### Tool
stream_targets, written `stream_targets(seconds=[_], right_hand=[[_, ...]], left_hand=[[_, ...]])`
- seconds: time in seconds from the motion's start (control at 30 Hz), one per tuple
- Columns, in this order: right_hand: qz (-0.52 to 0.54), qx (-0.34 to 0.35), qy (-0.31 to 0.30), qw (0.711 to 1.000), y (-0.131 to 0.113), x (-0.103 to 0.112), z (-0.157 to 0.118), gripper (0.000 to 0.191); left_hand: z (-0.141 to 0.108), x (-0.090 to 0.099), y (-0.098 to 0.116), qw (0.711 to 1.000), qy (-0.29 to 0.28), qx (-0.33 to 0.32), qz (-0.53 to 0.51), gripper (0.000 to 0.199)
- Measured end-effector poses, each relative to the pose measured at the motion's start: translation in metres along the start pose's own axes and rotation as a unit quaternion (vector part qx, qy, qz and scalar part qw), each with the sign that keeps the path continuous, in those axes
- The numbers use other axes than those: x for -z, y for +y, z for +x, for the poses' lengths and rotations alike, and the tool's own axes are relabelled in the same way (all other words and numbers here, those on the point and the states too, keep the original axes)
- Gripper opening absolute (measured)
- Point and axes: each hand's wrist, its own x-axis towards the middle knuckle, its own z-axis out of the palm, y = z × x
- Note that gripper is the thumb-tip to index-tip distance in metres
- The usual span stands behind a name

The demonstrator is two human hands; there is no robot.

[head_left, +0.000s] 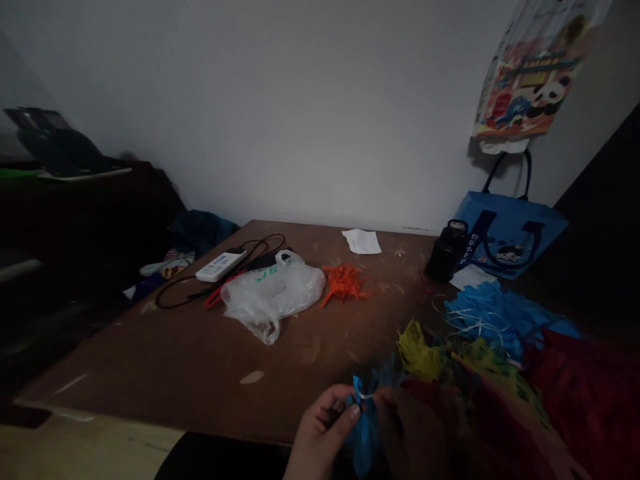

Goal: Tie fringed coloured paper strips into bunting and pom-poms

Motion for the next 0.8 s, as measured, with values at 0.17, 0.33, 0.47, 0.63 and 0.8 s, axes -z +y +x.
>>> stream_targets(seconds=[0.17, 0.33, 0.47, 0.63, 0.8], right_hand=[[-0.033, -0.022, 0.028, 0.999, 0.003, -0.001, 0.003, 0.049], [-0.052, 0.008, 0.049, 0.997, 0.005, -0.006, 0.001, 0.047], [0.002, 0.045, 0.028, 0.999, 0.007, -0.013, -0.003, 0.046], [0.092, -0.031, 0.003, 0.995, 0.005, -0.012, -0.002, 0.033], [0.158, -0.090, -0.007, 0.983, -0.001, -0.009, -0.001, 0.034]], left_hand=[[-0.002, 0.000, 0.000, 0.999, 0.015, -0.030, 0.042, 0.038], [-0.003, -0.002, 0.003, 0.996, 0.017, -0.048, 0.071, 0.039], [-0.004, -0.003, 0.003, 0.994, 0.021, -0.057, 0.087, 0.039], [-0.004, 0.003, 0.000, 0.992, 0.023, -0.066, 0.107, 0.036], [0.000, 0.014, -0.003, 0.974, -0.030, -0.114, 0.192, 0.029]])
